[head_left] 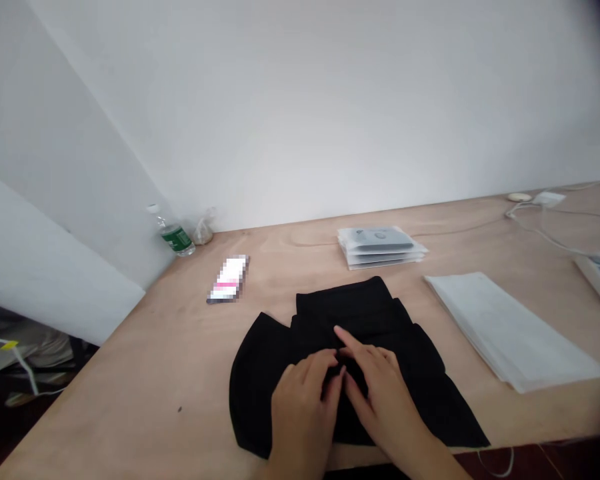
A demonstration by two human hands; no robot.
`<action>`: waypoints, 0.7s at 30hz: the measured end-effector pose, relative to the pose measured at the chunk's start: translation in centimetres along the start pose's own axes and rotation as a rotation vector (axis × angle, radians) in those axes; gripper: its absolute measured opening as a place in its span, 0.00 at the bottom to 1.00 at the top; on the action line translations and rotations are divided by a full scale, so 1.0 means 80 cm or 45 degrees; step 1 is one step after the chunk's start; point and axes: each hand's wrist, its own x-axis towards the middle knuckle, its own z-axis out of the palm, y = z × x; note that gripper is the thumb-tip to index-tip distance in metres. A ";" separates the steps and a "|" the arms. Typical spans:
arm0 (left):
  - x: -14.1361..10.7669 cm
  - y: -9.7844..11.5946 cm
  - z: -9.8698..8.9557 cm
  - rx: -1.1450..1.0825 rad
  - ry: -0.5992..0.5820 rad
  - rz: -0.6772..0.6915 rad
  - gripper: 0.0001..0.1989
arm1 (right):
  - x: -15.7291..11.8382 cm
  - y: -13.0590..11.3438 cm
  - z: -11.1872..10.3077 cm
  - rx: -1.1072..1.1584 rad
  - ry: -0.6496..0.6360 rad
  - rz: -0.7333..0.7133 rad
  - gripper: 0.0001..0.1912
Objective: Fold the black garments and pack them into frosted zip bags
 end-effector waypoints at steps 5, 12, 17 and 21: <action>-0.007 0.002 0.011 -0.008 -0.151 0.148 0.08 | 0.002 0.006 -0.009 -0.003 -0.066 0.067 0.25; -0.016 -0.020 -0.028 -0.085 0.089 -0.406 0.14 | 0.004 0.005 -0.025 -0.178 0.007 0.048 0.27; -0.002 -0.030 -0.019 0.003 -0.245 -0.781 0.26 | -0.003 0.018 -0.018 -0.373 -0.039 0.059 0.26; 0.007 -0.023 0.000 -0.109 -0.278 -0.913 0.31 | -0.003 0.020 -0.013 -0.429 -0.067 0.054 0.26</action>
